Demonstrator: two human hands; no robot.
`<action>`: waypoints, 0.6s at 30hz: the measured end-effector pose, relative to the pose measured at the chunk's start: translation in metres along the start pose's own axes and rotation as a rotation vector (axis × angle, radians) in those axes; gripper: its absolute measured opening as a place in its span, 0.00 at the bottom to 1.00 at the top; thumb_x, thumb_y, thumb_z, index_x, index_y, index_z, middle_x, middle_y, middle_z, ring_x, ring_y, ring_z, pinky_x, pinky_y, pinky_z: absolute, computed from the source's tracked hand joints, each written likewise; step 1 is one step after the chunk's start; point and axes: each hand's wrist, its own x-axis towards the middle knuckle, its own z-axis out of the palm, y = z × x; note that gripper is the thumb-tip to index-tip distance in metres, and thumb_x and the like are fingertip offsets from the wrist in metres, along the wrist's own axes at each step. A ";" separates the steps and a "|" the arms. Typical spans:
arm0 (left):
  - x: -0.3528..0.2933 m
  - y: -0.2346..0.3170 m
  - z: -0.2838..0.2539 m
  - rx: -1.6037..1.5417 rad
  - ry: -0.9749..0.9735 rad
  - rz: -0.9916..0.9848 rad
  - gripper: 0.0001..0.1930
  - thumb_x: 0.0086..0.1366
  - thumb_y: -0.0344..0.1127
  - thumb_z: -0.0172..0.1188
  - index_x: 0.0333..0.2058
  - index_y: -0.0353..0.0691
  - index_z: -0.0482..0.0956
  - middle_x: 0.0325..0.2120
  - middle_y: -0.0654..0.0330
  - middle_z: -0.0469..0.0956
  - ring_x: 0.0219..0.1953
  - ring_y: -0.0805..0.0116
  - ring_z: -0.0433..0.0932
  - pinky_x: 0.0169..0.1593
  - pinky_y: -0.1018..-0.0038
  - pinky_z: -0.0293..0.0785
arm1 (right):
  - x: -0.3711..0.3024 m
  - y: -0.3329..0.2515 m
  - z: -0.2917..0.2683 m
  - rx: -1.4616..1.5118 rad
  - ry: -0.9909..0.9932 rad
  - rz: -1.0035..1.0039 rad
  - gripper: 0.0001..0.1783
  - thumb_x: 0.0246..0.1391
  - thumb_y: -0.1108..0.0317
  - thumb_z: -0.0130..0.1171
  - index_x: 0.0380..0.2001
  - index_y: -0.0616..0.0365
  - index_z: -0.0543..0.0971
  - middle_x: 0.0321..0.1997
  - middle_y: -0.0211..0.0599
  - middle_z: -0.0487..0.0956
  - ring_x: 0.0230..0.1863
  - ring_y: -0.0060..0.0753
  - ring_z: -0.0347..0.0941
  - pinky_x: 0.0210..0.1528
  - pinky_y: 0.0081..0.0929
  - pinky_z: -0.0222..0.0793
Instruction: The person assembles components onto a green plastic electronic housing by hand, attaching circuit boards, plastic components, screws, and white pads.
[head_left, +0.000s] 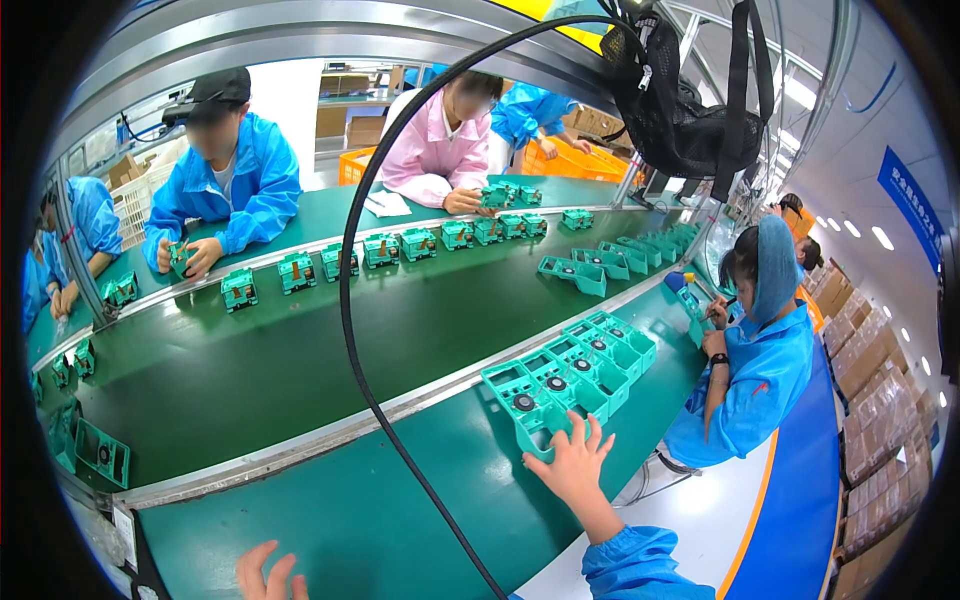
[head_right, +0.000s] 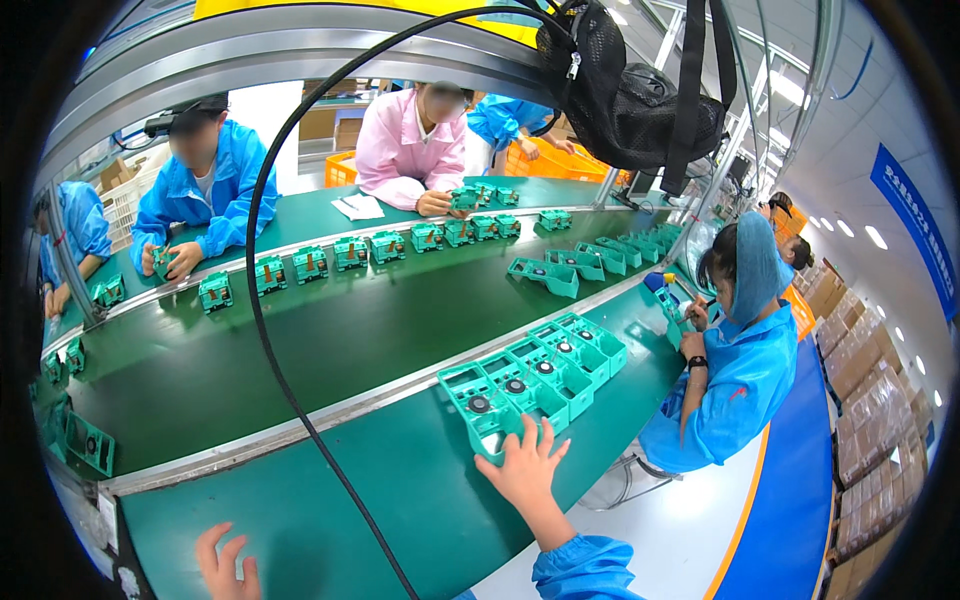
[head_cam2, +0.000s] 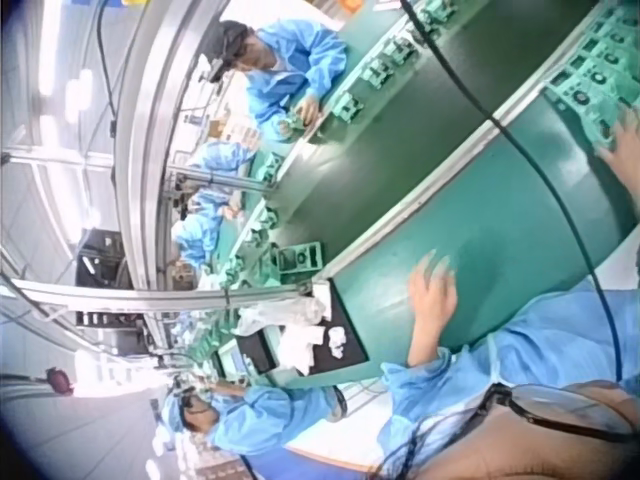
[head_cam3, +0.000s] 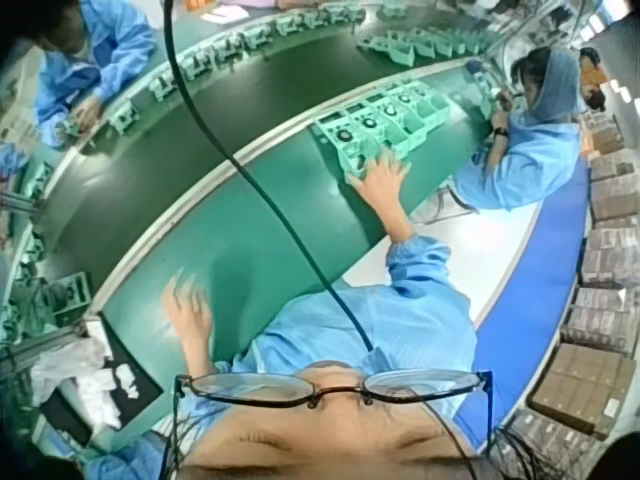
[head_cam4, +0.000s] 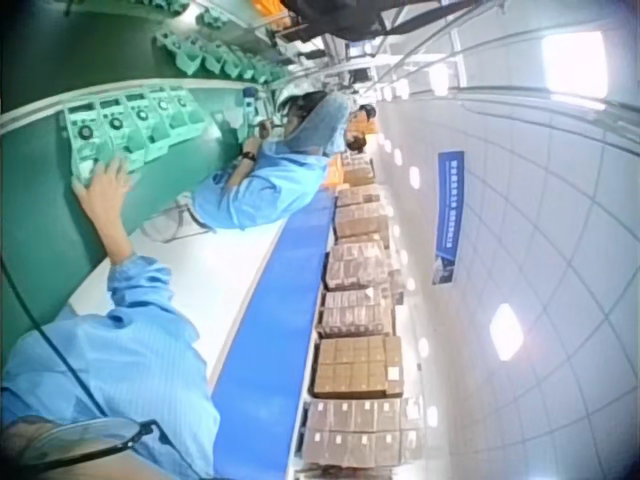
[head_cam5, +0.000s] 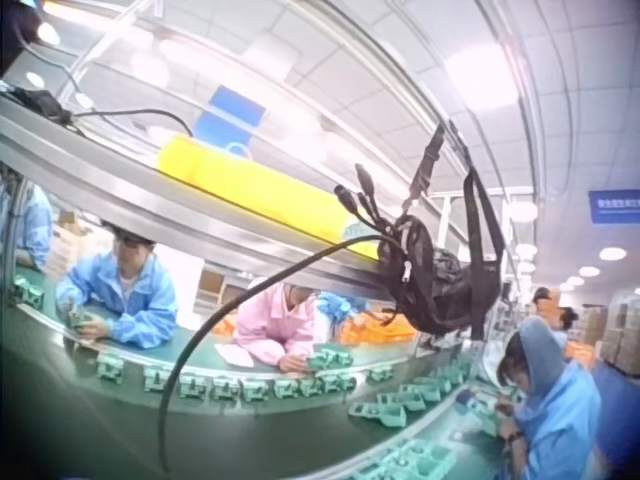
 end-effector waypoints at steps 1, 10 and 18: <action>-0.002 -0.001 -0.001 -0.001 0.002 -0.002 0.17 0.47 0.26 0.54 0.39 0.42 0.72 0.44 0.52 0.67 0.43 0.50 0.66 0.46 0.62 0.62 | 0.001 0.002 -0.001 -0.002 0.000 -0.003 0.26 0.30 0.46 0.61 0.23 0.59 0.73 0.53 0.44 0.58 0.58 0.56 0.44 0.44 0.74 0.41; -0.001 0.001 0.000 0.034 0.002 -0.088 0.17 0.48 0.27 0.54 0.41 0.42 0.71 0.44 0.53 0.68 0.45 0.52 0.66 0.48 0.63 0.60 | 0.020 0.042 0.005 -0.129 -0.050 0.105 0.27 0.31 0.46 0.60 0.28 0.60 0.73 0.52 0.42 0.59 0.59 0.53 0.44 0.49 0.70 0.40; 0.004 0.003 0.003 0.075 0.029 -0.121 0.13 0.50 0.28 0.53 0.37 0.40 0.72 0.39 0.54 0.71 0.42 0.55 0.69 0.45 0.65 0.63 | 0.080 0.109 0.024 -0.238 -0.154 0.278 0.29 0.36 0.45 0.56 0.37 0.56 0.73 0.56 0.44 0.57 0.60 0.54 0.43 0.54 0.63 0.41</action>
